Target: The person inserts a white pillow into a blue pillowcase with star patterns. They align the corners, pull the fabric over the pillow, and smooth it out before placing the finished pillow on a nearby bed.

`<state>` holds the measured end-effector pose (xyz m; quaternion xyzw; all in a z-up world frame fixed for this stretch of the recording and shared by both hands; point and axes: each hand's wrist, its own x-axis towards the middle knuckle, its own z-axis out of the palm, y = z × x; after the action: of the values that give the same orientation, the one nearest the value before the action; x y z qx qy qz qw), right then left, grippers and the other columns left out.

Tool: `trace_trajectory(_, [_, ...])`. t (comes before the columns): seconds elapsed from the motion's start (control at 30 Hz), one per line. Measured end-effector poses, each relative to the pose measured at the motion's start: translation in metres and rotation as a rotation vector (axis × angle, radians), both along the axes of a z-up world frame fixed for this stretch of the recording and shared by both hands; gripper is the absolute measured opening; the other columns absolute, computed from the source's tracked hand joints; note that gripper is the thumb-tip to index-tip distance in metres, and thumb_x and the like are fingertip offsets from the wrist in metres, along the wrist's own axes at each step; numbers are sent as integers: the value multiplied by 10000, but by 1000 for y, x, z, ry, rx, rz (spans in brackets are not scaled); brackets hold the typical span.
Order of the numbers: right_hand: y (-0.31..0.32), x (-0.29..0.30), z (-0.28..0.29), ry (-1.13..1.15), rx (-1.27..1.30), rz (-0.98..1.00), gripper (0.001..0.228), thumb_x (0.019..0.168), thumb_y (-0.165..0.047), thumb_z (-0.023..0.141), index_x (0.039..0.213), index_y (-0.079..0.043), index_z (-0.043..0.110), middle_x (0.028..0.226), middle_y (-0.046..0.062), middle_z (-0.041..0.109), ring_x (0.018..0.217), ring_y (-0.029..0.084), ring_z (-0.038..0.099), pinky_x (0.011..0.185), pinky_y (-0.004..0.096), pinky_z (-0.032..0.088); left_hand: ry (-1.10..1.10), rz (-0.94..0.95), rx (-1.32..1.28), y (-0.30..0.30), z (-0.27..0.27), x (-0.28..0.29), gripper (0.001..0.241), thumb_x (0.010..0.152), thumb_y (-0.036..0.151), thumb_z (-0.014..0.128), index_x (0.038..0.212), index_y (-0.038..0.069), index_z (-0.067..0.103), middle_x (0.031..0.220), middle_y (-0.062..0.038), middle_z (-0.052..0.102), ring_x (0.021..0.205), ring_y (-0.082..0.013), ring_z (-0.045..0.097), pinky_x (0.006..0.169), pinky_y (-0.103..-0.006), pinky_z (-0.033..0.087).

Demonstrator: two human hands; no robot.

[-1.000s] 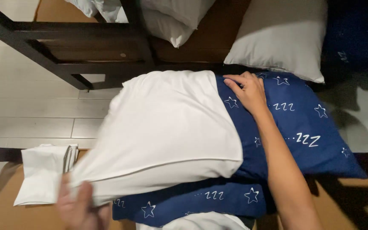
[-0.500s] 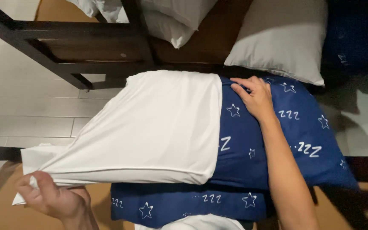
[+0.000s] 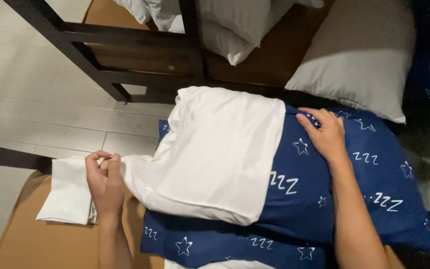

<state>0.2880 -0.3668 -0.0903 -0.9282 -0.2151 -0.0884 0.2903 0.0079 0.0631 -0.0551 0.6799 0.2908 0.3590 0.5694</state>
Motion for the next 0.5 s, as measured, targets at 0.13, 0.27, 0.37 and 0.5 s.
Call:
trace_trajectory(0.13, [14, -13, 44, -25, 257, 14, 155, 975, -292, 816, 1075, -179, 783, 916, 73, 734, 941, 263, 695, 848, 365, 479, 198, -213, 65, -12, 8, 21, 369, 1071, 279, 533, 1346, 42, 466, 1112, -204, 705, 936, -246, 651, 833, -370, 497])
trace_trajectory(0.27, [27, -44, 141, -462, 248, 87, 94, 968, -16, 873, 995, 27, 795, 803, 100, 648, 727, 204, 462, 805, 346, 370, 304, -563, -18, -46, 39, 60, 693, 919, 458, 524, 1476, 54, 437, 1428, -208, 593, 1309, -293, 605, 1043, -392, 495])
trace_trajectory(0.37, [18, -65, 177, -961, 199, 107, 168, 1008, -73, 918, 978, 69, 832, 726, 99, 491, 730, 284, 405, 871, 461, 413, 60, -600, 124, -61, 75, 81, 644, 875, 147, 613, 1462, -25, 411, 1395, -210, 583, 1241, -310, 591, 1073, -409, 445])
trace_trajectory(0.5, [-3, -86, 163, -968, 245, 78, 55, 936, -116, 876, 911, -157, 848, 674, 0, 379, 795, 278, 434, 1272, 408, 180, -145, -592, 295, -59, 90, 107, 679, 804, 89, 610, 1433, -6, 373, 1350, -224, 523, 1276, -375, 542, 1142, -518, 436])
